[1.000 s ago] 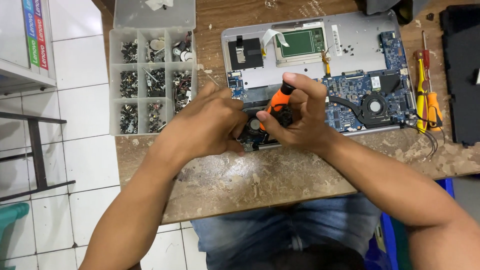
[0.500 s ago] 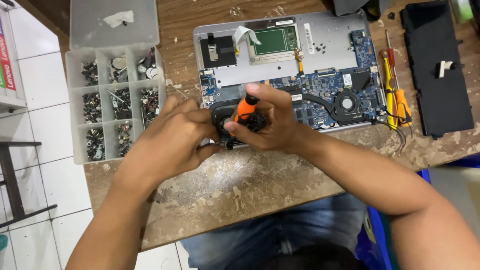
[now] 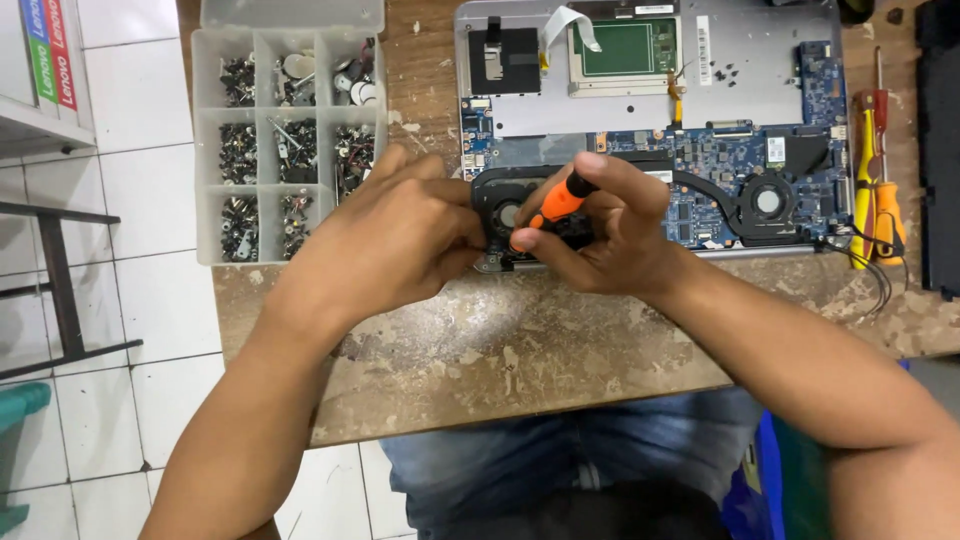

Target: The person is using a screwdriver to work on the internal components of an open laptop, specifically focusing on the motherboard and fan area.

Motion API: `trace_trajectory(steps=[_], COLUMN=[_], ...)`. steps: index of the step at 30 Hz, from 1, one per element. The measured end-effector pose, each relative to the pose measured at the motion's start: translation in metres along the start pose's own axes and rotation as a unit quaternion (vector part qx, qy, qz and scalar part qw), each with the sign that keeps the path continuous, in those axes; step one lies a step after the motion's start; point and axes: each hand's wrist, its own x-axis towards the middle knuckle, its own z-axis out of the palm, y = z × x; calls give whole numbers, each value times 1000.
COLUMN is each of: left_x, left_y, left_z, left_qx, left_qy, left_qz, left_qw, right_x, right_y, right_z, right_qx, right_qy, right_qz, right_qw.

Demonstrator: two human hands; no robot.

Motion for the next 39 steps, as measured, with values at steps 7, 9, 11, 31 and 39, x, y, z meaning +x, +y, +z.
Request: trace_trajectory(steps=[7,9,11,31,39], left_x=[1,2,4,11,8], left_y=[2,2,0,-8,-7], left_z=[-2,-3,-5,17,16], left_qx=[-24,-23,-18,-118,-75], left_qy=[-7,-11,-23,22,12], left_qz=[-10,-12,-17,36,26], left_qw=[1000,1000,999,992,997], right_x=[3,5,10,18,13], right_y=[-3,-1,0,-15,-14], right_z=[1,1,-1,-5,-8], right_qx=[-7,-3,-13,-43,-3], right_qy=[-3,-1,-3,37,12], right_qz=[4,-4,-14,-11,-10], right_qw=[1000,1000,1000,998,1000])
